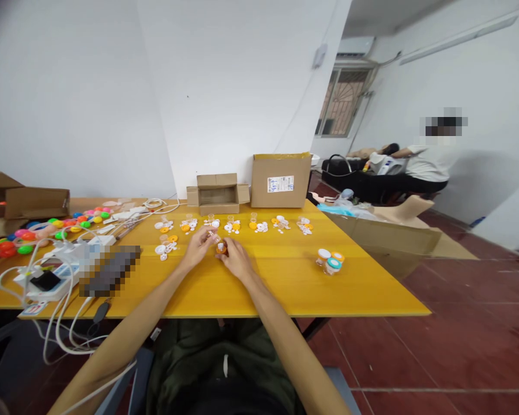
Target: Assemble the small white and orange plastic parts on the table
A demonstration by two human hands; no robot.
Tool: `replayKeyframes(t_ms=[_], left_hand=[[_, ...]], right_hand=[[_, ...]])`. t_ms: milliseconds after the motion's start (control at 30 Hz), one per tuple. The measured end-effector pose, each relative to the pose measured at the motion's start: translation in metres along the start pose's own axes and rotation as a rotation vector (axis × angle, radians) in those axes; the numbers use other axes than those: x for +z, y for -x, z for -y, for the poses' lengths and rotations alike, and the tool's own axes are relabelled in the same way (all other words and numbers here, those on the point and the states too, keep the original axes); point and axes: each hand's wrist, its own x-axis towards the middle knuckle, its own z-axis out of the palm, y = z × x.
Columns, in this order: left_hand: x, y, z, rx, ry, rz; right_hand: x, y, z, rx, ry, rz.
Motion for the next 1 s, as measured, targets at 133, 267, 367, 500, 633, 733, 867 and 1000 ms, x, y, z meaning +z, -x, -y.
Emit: replayKeyframes(t_ms=[133, 267, 367, 500, 633, 733, 867, 1000], left_hand=[[0.002, 0.002, 0.0, 0.081, -0.032, 0.062], [0.005, 0.005, 0.003, 0.094, -0.056, 0.112], [0.006, 0.006, 0.004, 0.089, -0.084, 0.132], [0.006, 0.006, 0.004, 0.061, -0.097, 0.148], [0.006, 0.006, 0.004, 0.008, -0.098, 0.164], [0.007, 0.006, 0.004, -0.013, -0.088, 0.164], [0.007, 0.006, 0.005, -0.025, -0.068, 0.173], [0.006, 0.006, 0.007, -0.032, -0.043, 0.19]], right_hand=[[0.0, 0.0, 0.0, -0.01, 0.029, 0.013], [-0.001, 0.001, 0.004, -0.012, 0.042, 0.017], [-0.001, 0.001, 0.005, -0.017, 0.049, 0.011], [0.002, 0.001, -0.001, -0.033, 0.067, 0.007], [0.003, 0.0, -0.005, -0.038, 0.065, -0.008], [0.002, 0.0, -0.004, -0.013, 0.057, -0.005], [0.0, 0.0, -0.003, -0.001, 0.01, -0.006], [-0.001, 0.0, -0.008, -0.004, -0.07, 0.012]])
